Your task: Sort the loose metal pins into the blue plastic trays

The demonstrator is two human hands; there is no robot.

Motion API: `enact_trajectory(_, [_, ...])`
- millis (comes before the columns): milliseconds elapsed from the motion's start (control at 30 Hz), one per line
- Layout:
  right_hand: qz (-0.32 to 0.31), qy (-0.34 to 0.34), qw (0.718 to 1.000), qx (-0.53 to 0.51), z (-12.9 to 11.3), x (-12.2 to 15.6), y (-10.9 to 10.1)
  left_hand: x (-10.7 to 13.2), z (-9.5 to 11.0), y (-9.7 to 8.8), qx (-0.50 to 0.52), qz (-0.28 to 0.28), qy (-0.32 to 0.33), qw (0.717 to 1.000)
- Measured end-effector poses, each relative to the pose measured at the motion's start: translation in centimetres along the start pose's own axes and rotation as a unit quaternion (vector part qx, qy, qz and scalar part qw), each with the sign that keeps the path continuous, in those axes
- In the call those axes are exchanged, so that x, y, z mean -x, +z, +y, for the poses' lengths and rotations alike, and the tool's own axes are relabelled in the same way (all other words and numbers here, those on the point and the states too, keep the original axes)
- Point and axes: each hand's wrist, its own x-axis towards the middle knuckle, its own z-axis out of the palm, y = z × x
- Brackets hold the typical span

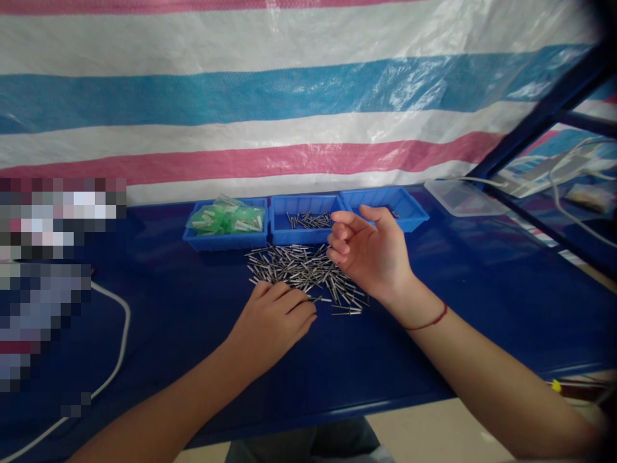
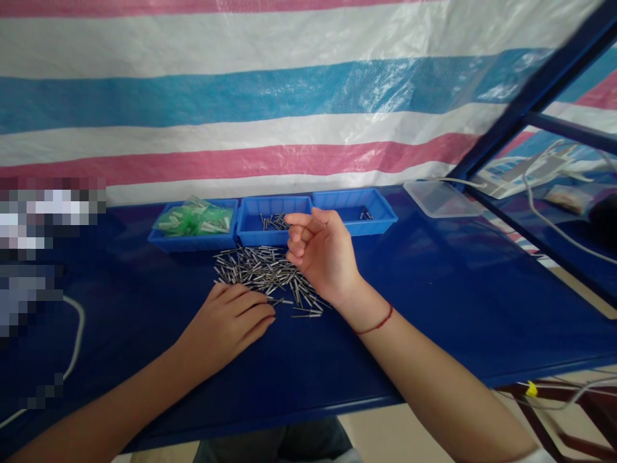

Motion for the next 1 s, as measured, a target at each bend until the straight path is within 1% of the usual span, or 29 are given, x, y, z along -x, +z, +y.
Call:
enact_trajectory(100, [-0.007,-0.011,0.998,0.053,0.5,0.1,0.1,0.2,-0.3,0.0,0.000,-0.001,-0.018,1.000])
enact_trajectory(167, [-0.007,-0.027,0.989,0.144,1.0,0.1,0.1,0.3,-0.5,0.1,-0.008,0.001,-0.028,1.000])
enact_trajectory(200, [-0.009,-0.045,0.977,0.207,1.3,0.1,0.1,0.3,-0.6,0.2,-0.014,0.005,-0.029,0.999])
enact_trajectory(233, [-0.013,-0.068,0.960,0.273,1.7,0.1,0.1,0.4,-0.6,0.3,-0.020,0.009,-0.029,0.999])
enact_trajectory(300, [-0.032,-0.125,0.916,0.380,2.3,0.3,0.1,0.4,-0.6,0.3,-0.021,0.021,-0.032,0.999])
enact_trajectory(367, [-0.055,-0.169,0.884,0.432,2.7,0.5,0.2,0.4,-0.7,0.0,0.004,0.043,-0.054,0.998])
enact_trajectory(433, [-0.067,-0.182,0.870,0.453,3.0,0.8,0.2,0.3,-0.9,-0.3,0.056,0.073,-0.095,0.991])
enact_trajectory(500, [-0.071,-0.173,0.869,0.458,3.3,1.1,0.3,0.1,-1.2,-0.8,0.123,0.105,-0.144,0.976])
enact_trajectory(567, [-0.084,-0.157,0.875,0.450,3.5,1.3,0.4,0.0,-1.5,-1.1,0.183,0.125,-0.190,0.956])
enact_trajectory(633, [-0.112,-0.149,0.884,0.429,3.7,1.5,0.5,-0.1,-1.8,-1.2,0.224,0.135,-0.226,0.938])
enact_trajectory(700, [-0.136,-0.148,0.891,0.406,3.9,1.7,0.7,-0.1,-1.9,-1.2,0.248,0.137,-0.247,0.927])
enact_trajectory(800, [-0.135,-0.150,0.899,0.388,4.0,1.9,0.8,-0.1,-1.8,-1.2,0.274,0.137,-0.249,0.919])
enact_trajectory(1000, [-0.118,-0.147,0.910,0.369,4.2,2.0,0.7,-0.1,-1.6,-1.3,0.284,0.144,-0.238,0.918])
